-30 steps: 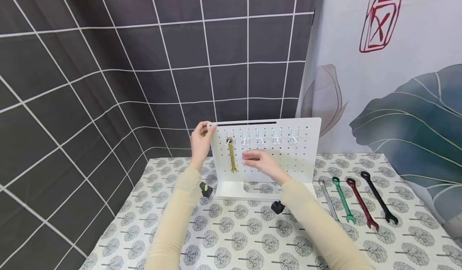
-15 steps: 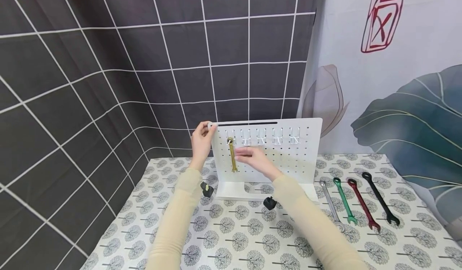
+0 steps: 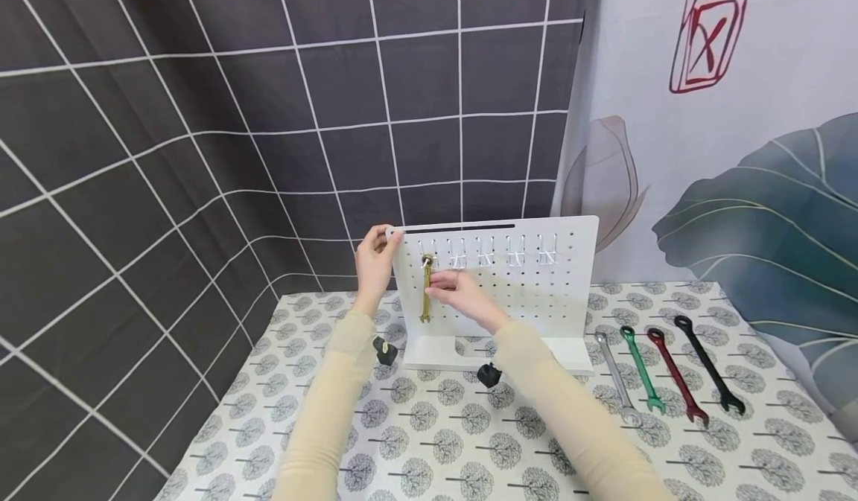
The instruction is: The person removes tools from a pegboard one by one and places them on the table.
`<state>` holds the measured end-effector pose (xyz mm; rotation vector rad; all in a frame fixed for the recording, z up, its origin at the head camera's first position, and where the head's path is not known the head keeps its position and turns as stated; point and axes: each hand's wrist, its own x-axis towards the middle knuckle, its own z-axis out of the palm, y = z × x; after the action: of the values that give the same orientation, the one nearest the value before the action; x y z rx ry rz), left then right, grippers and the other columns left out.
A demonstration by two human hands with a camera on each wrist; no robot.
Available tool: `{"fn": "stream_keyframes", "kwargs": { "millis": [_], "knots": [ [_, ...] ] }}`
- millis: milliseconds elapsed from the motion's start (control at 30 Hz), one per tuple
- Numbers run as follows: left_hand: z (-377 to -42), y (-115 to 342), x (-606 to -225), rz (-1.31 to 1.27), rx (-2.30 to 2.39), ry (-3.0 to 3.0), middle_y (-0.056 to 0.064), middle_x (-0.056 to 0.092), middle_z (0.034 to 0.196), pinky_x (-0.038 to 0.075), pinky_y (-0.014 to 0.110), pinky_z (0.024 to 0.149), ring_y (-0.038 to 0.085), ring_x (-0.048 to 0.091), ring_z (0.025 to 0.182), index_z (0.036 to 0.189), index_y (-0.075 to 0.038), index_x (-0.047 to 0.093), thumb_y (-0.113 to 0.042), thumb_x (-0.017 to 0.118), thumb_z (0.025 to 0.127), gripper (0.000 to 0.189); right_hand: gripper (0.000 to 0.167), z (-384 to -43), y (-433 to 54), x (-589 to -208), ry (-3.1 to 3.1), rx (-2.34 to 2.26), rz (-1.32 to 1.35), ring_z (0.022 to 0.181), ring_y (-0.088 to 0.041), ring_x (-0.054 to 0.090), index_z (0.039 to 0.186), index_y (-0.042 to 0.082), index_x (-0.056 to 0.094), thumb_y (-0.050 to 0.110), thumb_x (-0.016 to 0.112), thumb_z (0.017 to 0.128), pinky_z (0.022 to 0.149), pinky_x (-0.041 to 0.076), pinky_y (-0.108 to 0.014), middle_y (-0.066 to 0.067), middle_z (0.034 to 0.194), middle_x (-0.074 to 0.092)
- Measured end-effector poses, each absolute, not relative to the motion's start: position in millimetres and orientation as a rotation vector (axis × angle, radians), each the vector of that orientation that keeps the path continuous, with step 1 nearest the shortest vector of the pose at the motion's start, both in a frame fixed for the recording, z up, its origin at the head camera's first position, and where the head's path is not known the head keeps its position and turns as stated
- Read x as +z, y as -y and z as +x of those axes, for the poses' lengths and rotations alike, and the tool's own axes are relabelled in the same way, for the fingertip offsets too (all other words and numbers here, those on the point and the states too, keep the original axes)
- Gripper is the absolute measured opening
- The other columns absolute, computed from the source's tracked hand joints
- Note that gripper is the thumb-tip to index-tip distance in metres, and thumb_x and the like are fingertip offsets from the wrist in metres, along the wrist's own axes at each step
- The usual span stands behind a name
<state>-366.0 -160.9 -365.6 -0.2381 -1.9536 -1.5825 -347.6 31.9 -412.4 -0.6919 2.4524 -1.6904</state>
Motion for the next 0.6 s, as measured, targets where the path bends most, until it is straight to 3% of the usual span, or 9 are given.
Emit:
{"fn": "stream_keyframes", "kwargs": {
  "millis": [233,600],
  "knots": [
    [-366,162,-368,-0.227,-1.586,1.95,0.014,0.073,0.095,0.051,0.024,0.075,0.017,0.067,0.086,0.108,-0.003,0.068,-0.026,0.073,0.095,0.027,0.03,-344,-22,-416,-2.45,-1.76,-0.69,0.104,-0.024,0.066,0.125,0.005,0.067,0.016,0.068,0.097,0.09,0.056,-0.035,-0.011,0.119,0.069],
    [-368,161,-365,-0.245,-1.57,1.961,0.016,0.073,0.098,0.052,0.026,0.078,0.02,0.068,0.09,0.111,-0.002,0.068,-0.028,0.073,0.095,0.03,0.024,-343,-18,-418,-2.37,-1.862,-0.793,0.099,-0.026,0.068,0.12,-0.002,0.066,0.007,0.064,0.098,0.083,0.058,-0.029,-0.015,0.127,0.066]
  ]
}}
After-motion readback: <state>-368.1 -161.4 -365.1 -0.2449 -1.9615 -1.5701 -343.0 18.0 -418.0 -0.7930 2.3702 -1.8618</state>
